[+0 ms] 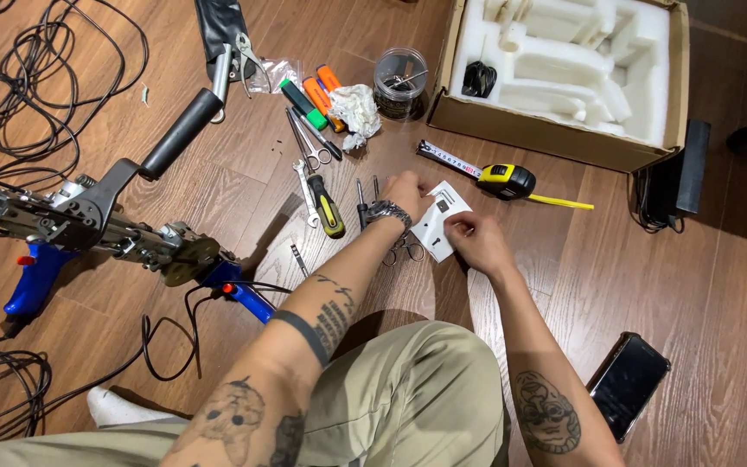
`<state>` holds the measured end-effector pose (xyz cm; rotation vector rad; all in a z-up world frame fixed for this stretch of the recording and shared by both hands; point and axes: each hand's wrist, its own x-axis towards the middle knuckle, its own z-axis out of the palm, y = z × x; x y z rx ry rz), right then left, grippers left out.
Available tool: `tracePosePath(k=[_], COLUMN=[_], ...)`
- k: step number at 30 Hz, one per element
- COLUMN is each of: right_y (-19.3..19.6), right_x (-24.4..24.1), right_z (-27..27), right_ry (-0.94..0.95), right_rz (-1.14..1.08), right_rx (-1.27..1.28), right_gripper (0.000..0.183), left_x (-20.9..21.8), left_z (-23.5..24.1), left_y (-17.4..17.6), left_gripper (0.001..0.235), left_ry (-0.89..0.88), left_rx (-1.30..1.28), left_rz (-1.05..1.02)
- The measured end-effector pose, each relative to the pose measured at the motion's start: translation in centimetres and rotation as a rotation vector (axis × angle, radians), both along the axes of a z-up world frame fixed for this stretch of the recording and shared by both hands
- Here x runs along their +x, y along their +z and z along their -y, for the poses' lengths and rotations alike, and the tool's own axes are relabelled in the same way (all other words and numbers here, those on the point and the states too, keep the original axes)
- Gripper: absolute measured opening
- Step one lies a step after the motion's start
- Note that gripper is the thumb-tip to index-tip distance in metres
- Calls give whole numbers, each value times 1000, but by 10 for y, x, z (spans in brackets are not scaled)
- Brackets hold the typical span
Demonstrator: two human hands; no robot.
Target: The person sits on the floor and assembles a mechanical device by inserting small metal pins into a cylindrical component and attaching a handle. They use their hands to manipulate the parts and occasionally pick up tools from the surrounding area.
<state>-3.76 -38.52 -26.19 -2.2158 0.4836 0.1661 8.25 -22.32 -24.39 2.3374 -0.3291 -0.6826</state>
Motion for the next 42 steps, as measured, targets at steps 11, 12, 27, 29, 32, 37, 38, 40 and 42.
tracePosePath(k=[11,12,27,29,32,37,38,40,42], right_y=[28,27,-39,-35,-29,-41,-42,-34,-15], right_x=[-2,-1,16,16,18,20,17,10,7], right_z=[-9,-7,25,17,8,15,17,16,7], right_ry=[267,302,-160,-183,-211,-233,-266,-289,-323], right_rz=[-126,-118,-22,-20,-2,90,118,152,176], right_rx=[-191,-211,-160,-151,-139,-52,-16,23,238], right_gripper=[26,29,21,22,22,28,28,28,40], left_x=[-15,-13,-37,-41,-44,-53,-58,-72,-89], left_z=[-66,-68,-36,-35,-34,-49,-56,-72,-95], left_y=[22,14,-19,-12,-14,-13,-9,17,59], left_gripper=[30,28,27,28,29,32,32,32,35], left_ry=[-47,-47,-261,-280,-297,-317,-326,-326,-359], left_rx=[-18,15,76,95,119,99,83,69,36], left_rz=[118,126,211,220,232,244,237,238,214])
